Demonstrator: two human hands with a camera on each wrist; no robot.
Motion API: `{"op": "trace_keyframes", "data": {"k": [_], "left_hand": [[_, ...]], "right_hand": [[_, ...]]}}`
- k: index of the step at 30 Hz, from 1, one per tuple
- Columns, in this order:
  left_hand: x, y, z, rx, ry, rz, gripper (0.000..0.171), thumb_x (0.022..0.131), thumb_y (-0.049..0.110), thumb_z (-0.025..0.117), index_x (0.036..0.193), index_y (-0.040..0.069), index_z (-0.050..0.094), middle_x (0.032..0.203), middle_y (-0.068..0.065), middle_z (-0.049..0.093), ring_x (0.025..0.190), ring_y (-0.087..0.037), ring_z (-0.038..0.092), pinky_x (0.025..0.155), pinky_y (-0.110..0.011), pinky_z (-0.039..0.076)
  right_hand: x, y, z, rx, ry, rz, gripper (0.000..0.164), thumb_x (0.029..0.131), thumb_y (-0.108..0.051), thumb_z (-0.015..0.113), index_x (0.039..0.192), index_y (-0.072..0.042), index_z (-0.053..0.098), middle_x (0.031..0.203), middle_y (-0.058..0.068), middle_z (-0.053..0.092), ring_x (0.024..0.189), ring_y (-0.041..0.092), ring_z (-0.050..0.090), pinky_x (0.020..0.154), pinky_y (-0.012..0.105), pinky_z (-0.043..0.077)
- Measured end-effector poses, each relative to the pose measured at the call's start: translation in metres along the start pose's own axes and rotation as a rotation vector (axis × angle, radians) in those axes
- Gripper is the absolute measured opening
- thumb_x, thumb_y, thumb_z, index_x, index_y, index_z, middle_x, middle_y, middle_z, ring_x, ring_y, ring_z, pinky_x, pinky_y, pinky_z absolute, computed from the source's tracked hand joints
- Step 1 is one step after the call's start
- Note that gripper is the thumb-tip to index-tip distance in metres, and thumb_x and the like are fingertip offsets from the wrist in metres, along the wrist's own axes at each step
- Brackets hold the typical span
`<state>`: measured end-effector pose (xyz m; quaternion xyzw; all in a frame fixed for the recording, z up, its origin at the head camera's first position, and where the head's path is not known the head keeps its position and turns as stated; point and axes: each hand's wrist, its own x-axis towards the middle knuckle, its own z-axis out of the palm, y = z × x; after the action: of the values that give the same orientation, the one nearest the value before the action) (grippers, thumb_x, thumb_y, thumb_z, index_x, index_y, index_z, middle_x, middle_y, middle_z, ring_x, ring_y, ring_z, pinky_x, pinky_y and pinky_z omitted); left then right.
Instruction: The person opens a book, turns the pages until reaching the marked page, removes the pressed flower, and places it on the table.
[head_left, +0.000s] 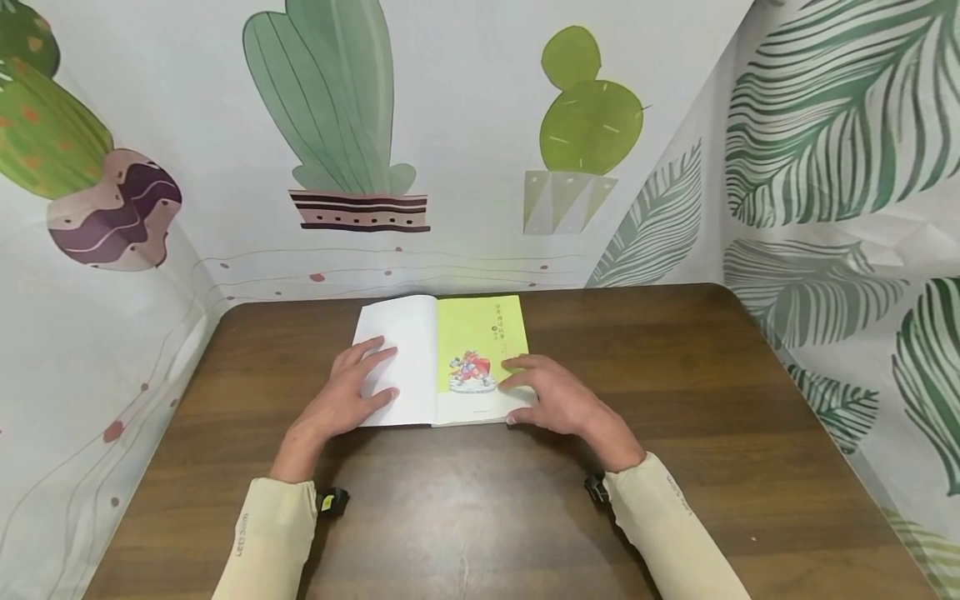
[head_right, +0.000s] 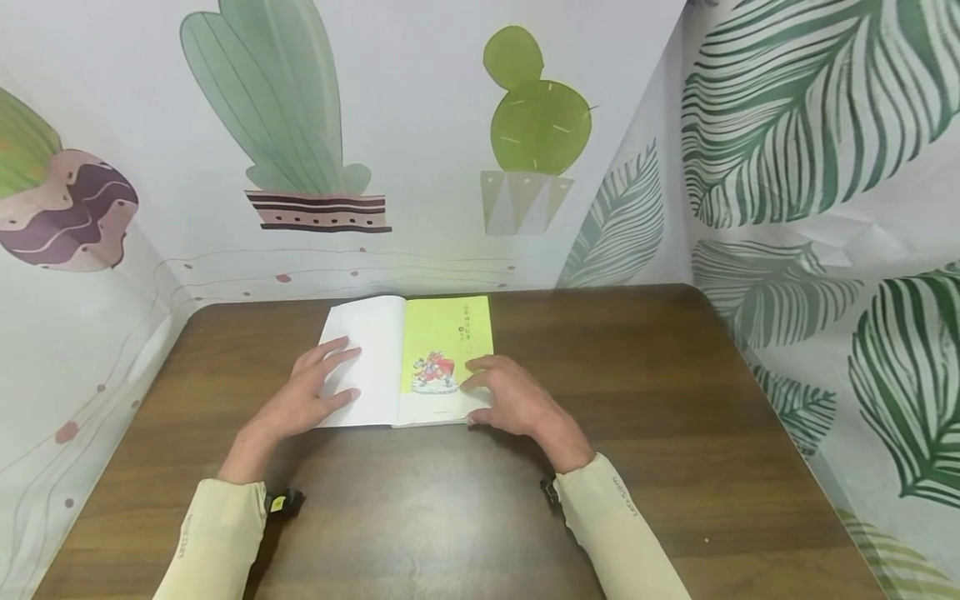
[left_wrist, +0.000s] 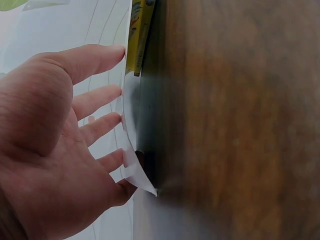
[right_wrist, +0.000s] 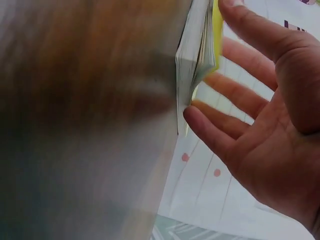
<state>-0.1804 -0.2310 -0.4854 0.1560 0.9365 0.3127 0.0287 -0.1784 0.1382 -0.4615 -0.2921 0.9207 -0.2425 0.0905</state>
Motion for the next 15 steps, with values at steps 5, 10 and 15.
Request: {"op": "trace_keyframes", "data": {"k": [5,10,15], "left_hand": [[-0.0003,-0.0014,0.0009,0.003,-0.002,-0.002,0.067,0.097,0.018,0.077,0.157,0.007,0.05,0.17,-0.016,0.031,0.157,-0.043,0.019,0.123,-0.066,0.022],[-0.0008,-0.0007,0.0012,0.005,-0.003,-0.007,0.067,0.097,0.019,0.077,0.157,0.007,0.05,0.171,-0.016,0.031,0.157,-0.043,0.019,0.123,-0.066,0.023],[-0.0009,0.0005,0.0015,0.007,-0.002,-0.012,0.067,0.097,0.019,0.078,0.157,0.007,0.051,0.17,-0.016,0.031,0.157,-0.043,0.02,0.123,-0.066,0.023]], "right_hand": [[-0.0024,0.0027,-0.004,-0.008,0.033,-0.105,0.013,0.092,-0.012,0.084,0.105,-0.009,0.084,0.141,0.013,0.067,0.136,0.035,0.058,0.115,0.051,0.045],[-0.0024,0.0042,-0.006,0.021,0.054,-0.103,0.009,0.095,-0.003,0.078,0.101,-0.007,0.084,0.132,0.013,0.071,0.126,0.032,0.065,0.11,0.049,0.05],[-0.0015,0.0039,-0.005,0.032,0.131,-0.044,0.017,0.094,0.001,0.076,0.11,-0.003,0.08,0.138,0.019,0.065,0.128,0.035,0.062,0.111,0.049,0.049]]}}
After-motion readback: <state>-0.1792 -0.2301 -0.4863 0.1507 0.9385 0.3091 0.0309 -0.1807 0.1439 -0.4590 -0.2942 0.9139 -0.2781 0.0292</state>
